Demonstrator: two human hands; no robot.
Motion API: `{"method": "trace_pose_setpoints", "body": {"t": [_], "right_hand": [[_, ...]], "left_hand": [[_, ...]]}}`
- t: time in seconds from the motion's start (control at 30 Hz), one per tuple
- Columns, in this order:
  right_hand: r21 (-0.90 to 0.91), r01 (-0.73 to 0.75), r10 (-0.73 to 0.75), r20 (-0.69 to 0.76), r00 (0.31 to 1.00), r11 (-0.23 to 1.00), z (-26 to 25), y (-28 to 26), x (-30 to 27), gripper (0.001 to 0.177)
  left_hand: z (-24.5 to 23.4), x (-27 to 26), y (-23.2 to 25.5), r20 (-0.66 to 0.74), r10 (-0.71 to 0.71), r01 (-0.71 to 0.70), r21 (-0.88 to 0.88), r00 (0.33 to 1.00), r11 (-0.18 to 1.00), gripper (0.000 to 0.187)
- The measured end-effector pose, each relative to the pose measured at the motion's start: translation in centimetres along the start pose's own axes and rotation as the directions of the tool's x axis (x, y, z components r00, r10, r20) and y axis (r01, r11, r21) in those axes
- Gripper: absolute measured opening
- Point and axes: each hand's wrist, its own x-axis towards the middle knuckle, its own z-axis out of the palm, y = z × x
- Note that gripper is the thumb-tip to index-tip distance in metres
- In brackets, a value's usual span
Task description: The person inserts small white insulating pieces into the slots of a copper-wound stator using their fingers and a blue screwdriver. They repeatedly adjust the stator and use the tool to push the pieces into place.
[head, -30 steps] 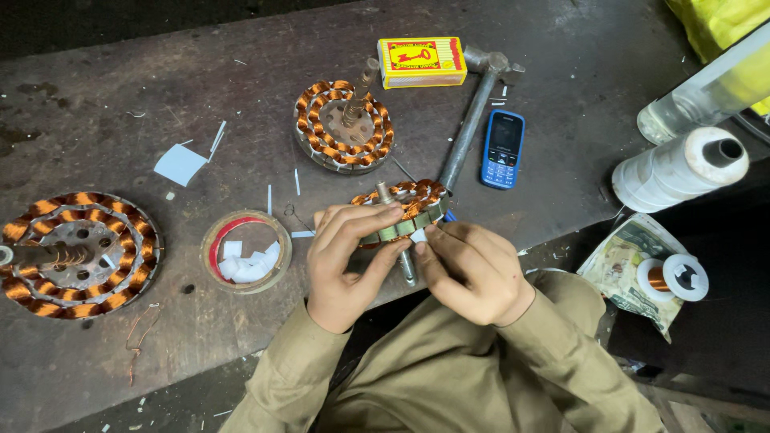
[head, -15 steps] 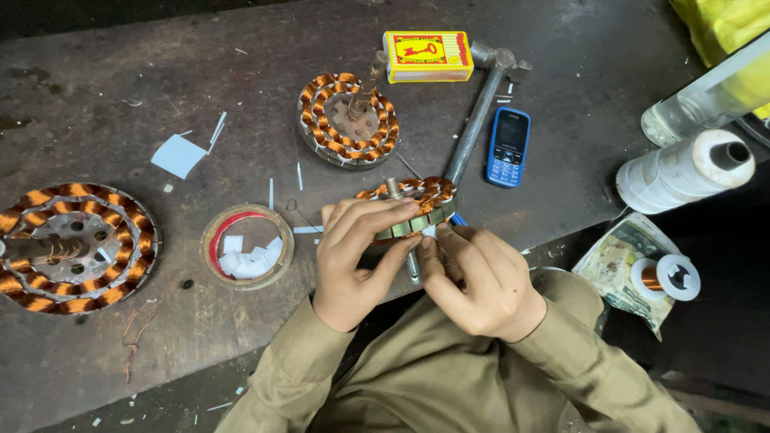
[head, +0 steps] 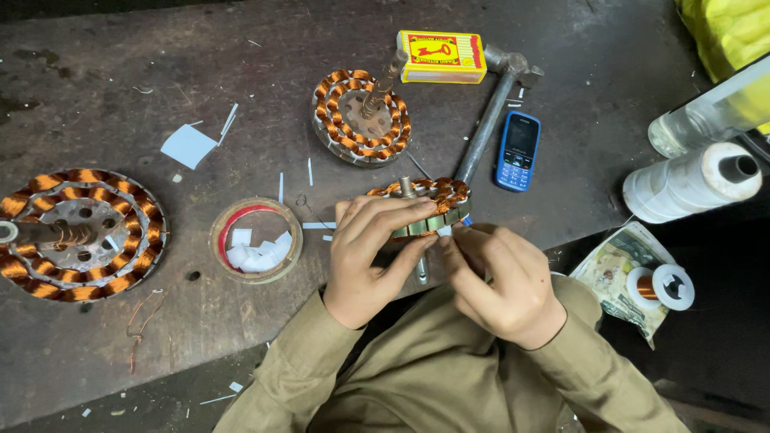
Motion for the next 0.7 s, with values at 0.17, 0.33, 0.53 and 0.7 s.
{"method": "trace_pose_setpoints", "body": {"t": [0.17, 0.33, 0.53, 0.7], "right_hand": [[-0.098, 0.055, -0.054, 0.011, 0.998, 0.994, 0.0, -0.4, 0.3, 0.024], [-0.217, 0.119, -0.137, -0.071, 0.988, 0.969, 1.3, -0.2, 0.0, 0.017], [-0.182, 0.204, -0.239, -0.199, 0.950, 0.962, 2.9, 1.0, -0.2, 0.014], [-0.079, 0.104, -0.119, -0.216, 0.969, 0.991, 2.5, 0.5, -0.4, 0.012]], "left_hand": [[0.0, 0.0, 0.0, 0.003, 0.008, -0.008, 0.000, 1.000, 1.000, 0.040], [-0.2, 0.0, -0.1, 0.020, 0.012, -0.012, -0.006, 1.000, 1.000, 0.037], [-0.3, -0.1, -0.3, 0.024, 0.005, -0.005, -0.006, 1.000, 1.000, 0.034], [-0.5, 0.1, 0.0, 0.043, 0.003, -0.003, 0.002, 0.999, 1.000, 0.035]]}}
